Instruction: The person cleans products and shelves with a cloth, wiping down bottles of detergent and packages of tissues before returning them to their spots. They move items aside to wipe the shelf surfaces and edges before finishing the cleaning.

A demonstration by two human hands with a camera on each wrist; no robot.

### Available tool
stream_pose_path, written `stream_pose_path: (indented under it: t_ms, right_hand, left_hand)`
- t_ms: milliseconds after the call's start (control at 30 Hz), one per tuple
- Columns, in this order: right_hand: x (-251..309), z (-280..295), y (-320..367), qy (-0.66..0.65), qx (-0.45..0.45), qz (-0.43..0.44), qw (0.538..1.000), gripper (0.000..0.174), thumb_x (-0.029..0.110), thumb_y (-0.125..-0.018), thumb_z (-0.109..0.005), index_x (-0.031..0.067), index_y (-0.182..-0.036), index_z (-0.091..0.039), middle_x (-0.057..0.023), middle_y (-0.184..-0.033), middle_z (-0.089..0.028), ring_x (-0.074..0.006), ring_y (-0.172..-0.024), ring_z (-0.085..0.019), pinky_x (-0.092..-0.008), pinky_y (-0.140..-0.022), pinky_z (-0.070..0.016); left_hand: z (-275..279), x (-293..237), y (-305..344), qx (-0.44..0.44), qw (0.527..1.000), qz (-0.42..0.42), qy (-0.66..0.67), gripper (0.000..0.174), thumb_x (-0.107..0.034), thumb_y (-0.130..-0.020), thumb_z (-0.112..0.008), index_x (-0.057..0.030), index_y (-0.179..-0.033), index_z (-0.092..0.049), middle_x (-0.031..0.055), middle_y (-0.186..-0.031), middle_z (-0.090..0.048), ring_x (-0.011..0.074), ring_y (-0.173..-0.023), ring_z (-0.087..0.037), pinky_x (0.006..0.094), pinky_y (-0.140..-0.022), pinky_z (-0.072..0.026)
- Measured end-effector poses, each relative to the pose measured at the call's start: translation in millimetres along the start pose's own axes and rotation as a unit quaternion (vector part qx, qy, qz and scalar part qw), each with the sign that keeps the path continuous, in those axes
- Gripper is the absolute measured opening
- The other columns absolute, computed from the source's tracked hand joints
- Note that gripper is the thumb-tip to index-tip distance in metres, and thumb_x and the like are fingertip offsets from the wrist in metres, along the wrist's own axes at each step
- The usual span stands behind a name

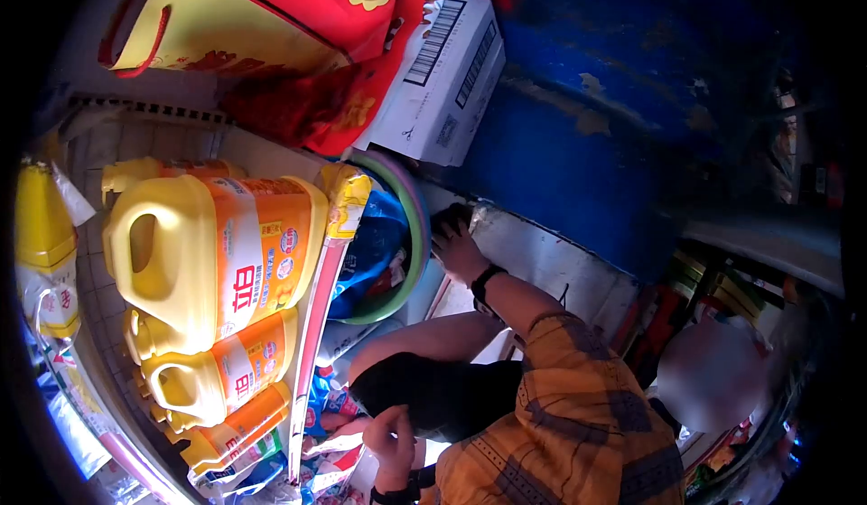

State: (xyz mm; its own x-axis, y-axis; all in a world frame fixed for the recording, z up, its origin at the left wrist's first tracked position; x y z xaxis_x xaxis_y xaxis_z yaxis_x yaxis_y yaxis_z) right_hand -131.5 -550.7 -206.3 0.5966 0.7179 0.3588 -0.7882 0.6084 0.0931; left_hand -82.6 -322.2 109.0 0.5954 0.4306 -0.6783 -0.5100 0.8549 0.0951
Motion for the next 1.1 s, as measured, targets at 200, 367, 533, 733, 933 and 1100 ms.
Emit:
stream_pose_path:
  t_ms: [200, 367, 533, 733, 933, 1100]
  right_hand:
    - [-22.3, -11.6, -16.1, 0.001, -0.008, 0.031, 0.999, 0.043, 0.024, -0.090, -0.046, 0.0178, -0.131, -0.057, -0.0034, -0.141, -0.048, -0.0295, -0.135, -0.036, -0.0620, -0.112, -0.0167]
    - [-46.8, 12.4, -52.0, -0.070, -0.101, -0.006, 0.992, 0.043, 0.014, -0.084, -0.050, 0.0089, -0.126, -0.058, -0.0122, -0.132, -0.053, -0.0307, -0.125, -0.046, -0.0493, -0.107, -0.0332]
    - [-55.4, 4.2, -65.0, -0.142, -0.205, -0.062, 0.966, 0.043, 0.010, -0.080, -0.052, 0.0009, -0.122, -0.056, -0.0153, -0.131, -0.051, -0.0322, -0.118, -0.050, -0.0426, -0.098, -0.0434]
    - [-29.2, -21.5, -28.8, -0.044, -0.219, -0.110, 0.968, 0.054, 0.009, -0.079, -0.052, -0.0067, -0.130, -0.050, -0.0244, -0.130, -0.049, -0.0464, -0.119, -0.044, -0.0576, -0.105, -0.0315]
    - [-1.3, -22.8, 25.5, -0.019, 0.021, 0.070, 0.997, 0.048, 0.012, -0.079, -0.055, -0.0100, -0.121, -0.055, -0.0283, -0.122, -0.056, -0.0442, -0.123, -0.046, -0.0526, -0.105, -0.0354]
    - [28.0, -47.9, 41.5, -0.086, 0.026, 0.154, 0.984, 0.032, 0.020, -0.091, -0.047, 0.0111, -0.116, -0.063, -0.0122, -0.112, -0.065, -0.0303, -0.116, -0.056, -0.0584, -0.108, -0.0283]
  left_hand:
    - [-1.4, -11.8, -11.9, 0.012, 0.998, -0.056, -0.040, 0.012, 0.004, -0.079, -0.065, -0.0017, -0.089, -0.066, 0.0057, -0.059, -0.060, 0.0137, -0.046, -0.056, 0.0248, -0.046, -0.0391]
    - [1.7, 0.0, -4.7, 0.047, 0.999, -0.001, -0.008, 0.013, 0.005, -0.078, -0.064, -0.0022, -0.088, -0.067, 0.0066, -0.059, -0.060, 0.0160, -0.047, -0.057, 0.0253, -0.046, -0.0404]
    - [0.9, -7.6, -14.4, 0.041, 0.998, -0.033, -0.017, 0.013, 0.006, -0.078, -0.064, -0.0018, -0.089, -0.067, 0.0066, -0.061, -0.062, 0.0149, -0.047, -0.058, 0.0248, -0.046, -0.0414]
    - [3.2, -5.4, -10.6, 0.025, 0.999, -0.021, -0.012, 0.012, 0.004, -0.079, -0.066, -0.0025, -0.089, -0.067, 0.0060, -0.062, -0.062, 0.0133, -0.048, -0.058, 0.0230, -0.047, -0.0423]
    - [1.7, 4.1, -2.1, -0.006, 1.000, -0.027, 0.015, 0.012, 0.004, -0.081, -0.065, -0.0030, -0.091, -0.067, 0.0045, -0.062, -0.061, 0.0104, -0.050, -0.057, 0.0223, -0.049, -0.0431]
    - [2.0, 3.6, -1.1, -0.008, 0.999, -0.020, 0.031, 0.013, 0.005, -0.082, -0.064, -0.0022, -0.093, -0.067, 0.0036, -0.062, -0.061, 0.0089, -0.051, -0.057, 0.0217, -0.050, -0.0434]
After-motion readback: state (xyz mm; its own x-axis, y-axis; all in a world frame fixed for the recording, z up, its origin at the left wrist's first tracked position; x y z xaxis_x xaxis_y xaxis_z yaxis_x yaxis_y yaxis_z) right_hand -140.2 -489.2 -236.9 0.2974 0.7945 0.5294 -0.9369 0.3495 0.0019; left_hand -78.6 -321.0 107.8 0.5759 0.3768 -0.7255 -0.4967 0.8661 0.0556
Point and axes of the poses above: each hand's wrist, its own y-axis away from the middle knuckle, its own z-axis out of the back of the hand, x = y × z, the point moved 3 cm from there along -y, towards the middle knuckle
